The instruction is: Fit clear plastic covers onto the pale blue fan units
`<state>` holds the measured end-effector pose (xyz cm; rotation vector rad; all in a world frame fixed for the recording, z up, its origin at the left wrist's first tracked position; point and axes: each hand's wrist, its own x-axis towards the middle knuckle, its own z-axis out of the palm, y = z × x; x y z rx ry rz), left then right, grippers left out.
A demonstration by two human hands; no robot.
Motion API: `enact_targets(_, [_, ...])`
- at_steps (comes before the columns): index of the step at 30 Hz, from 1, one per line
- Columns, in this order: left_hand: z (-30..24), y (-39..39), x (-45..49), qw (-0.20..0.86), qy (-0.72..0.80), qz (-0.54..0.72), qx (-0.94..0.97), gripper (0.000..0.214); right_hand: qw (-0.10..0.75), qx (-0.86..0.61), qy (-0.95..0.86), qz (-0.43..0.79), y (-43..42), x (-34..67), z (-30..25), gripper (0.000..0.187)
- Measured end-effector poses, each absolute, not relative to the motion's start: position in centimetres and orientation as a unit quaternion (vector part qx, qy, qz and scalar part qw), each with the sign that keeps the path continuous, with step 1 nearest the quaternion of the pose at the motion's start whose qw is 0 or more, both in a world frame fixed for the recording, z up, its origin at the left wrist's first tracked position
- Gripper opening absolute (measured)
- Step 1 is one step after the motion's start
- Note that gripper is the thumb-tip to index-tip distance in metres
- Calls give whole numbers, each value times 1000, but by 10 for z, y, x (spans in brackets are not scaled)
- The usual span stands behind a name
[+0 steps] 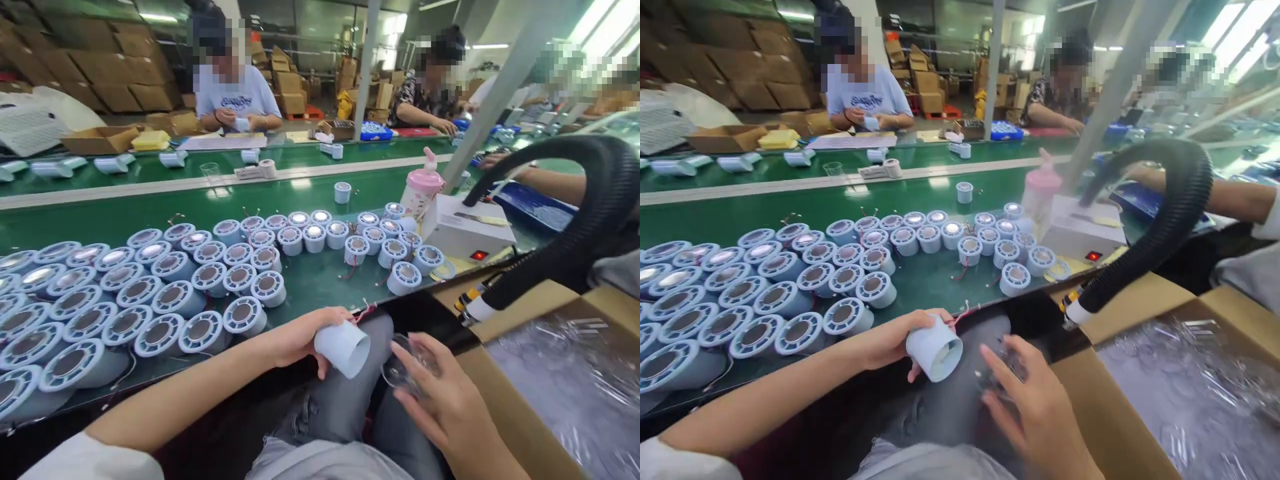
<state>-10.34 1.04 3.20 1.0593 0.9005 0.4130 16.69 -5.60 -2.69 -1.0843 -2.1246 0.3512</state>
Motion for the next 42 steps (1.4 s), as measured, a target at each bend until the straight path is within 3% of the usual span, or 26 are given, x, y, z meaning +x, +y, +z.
enact_targets(4, [19,7,-81,703,371,116,595,39,299,-468,-830,53,-33,136,-12,44])
enact_targets(7, [19,11,-77,553,366,167,729,26,272,-470,-825,159,-25,142,-3,18])
enact_targets(9, [16,13,-77,494,376,212,755,28,280,-465,-796,267,-27,147,1,5])
enact_targets(13, [0,15,-78,485,368,264,748,63,327,-495,-703,391,-32,145,4,27])
enact_targets(17, [-18,18,-76,473,341,273,765,65,404,-526,-594,455,-28,146,0,32])
enact_targets(22, [-22,17,-70,623,308,247,676,74,449,-494,-509,543,-22,157,-5,33])
enact_targets(25, [-18,13,-68,693,331,250,590,75,424,-458,-598,503,-26,161,-6,18])
enact_targets(28, [-15,11,-68,735,337,231,541,75,372,-455,-713,382,-35,163,-7,39])
enact_targets(30, [-14,11,-70,736,335,210,549,77,364,-460,-733,344,-40,164,-7,38])
enact_targets(35, [-9,12,-73,675,312,233,627,85,361,-468,-694,411,-44,167,-7,38])
enact_targets(42, [-2,8,-76,661,263,257,654,79,373,-438,-618,536,-43,164,-1,39])
